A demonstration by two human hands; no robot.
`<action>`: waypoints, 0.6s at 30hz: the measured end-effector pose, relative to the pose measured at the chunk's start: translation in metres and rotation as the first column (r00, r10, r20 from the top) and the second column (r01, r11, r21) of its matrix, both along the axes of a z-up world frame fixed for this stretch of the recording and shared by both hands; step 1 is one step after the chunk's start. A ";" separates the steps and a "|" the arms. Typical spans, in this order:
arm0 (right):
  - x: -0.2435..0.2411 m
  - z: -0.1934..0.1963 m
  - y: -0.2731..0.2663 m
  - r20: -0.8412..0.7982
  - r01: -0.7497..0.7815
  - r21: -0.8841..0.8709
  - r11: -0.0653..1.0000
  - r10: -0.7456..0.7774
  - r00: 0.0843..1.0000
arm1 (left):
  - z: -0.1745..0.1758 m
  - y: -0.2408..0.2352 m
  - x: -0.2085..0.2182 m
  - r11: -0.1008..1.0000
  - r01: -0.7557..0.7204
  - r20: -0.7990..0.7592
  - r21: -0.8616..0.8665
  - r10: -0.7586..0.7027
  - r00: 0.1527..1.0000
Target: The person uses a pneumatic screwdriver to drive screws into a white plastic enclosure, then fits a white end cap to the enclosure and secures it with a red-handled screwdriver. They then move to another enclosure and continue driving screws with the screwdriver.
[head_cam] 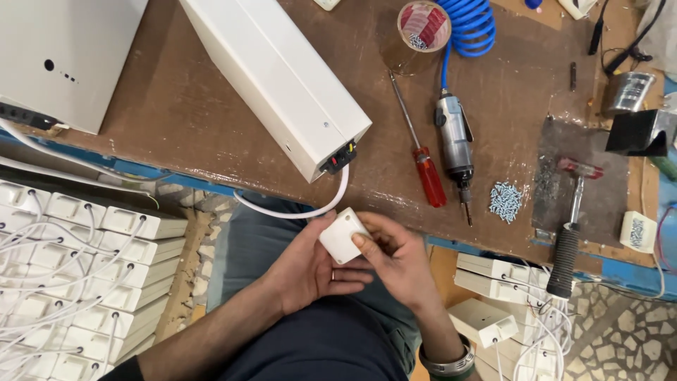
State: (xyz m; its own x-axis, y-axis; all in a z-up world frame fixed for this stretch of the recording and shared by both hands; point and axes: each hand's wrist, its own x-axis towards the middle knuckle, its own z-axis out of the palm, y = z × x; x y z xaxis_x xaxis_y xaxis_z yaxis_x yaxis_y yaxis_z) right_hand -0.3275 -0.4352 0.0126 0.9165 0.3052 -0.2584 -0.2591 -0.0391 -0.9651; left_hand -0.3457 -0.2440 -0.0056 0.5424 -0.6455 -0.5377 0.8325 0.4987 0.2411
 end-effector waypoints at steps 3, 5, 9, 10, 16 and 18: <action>-0.001 0.001 -0.005 0.124 -0.023 -0.208 0.978 0.050 0.991 | -0.015 -0.002 -0.001 1.000 -0.015 0.002 -0.003 0.015 1.000; 0.006 0.008 -0.013 0.205 0.024 -0.336 0.942 0.048 0.978 | -0.019 -0.002 -0.001 0.999 -0.033 -0.009 0.009 0.034 0.999; 0.043 0.034 -0.027 0.717 0.477 -0.613 0.630 0.190 0.671 | -0.014 -0.003 0.001 0.992 -0.112 0.001 0.059 0.112 0.994; 0.053 0.027 -0.031 0.720 0.483 -0.611 0.628 0.186 0.669 | -0.012 -0.004 0.002 0.992 -0.108 0.006 0.060 0.108 0.994; 0.085 -0.007 -0.047 0.612 0.462 -0.771 0.438 0.308 0.729 | 0.009 -0.015 0.015 0.964 -0.248 0.042 0.094 0.245 0.969; 0.080 -0.002 -0.050 0.614 0.359 -0.662 0.658 0.201 0.763 | 0.009 -0.017 0.019 0.943 -0.321 0.065 0.091 0.316 0.946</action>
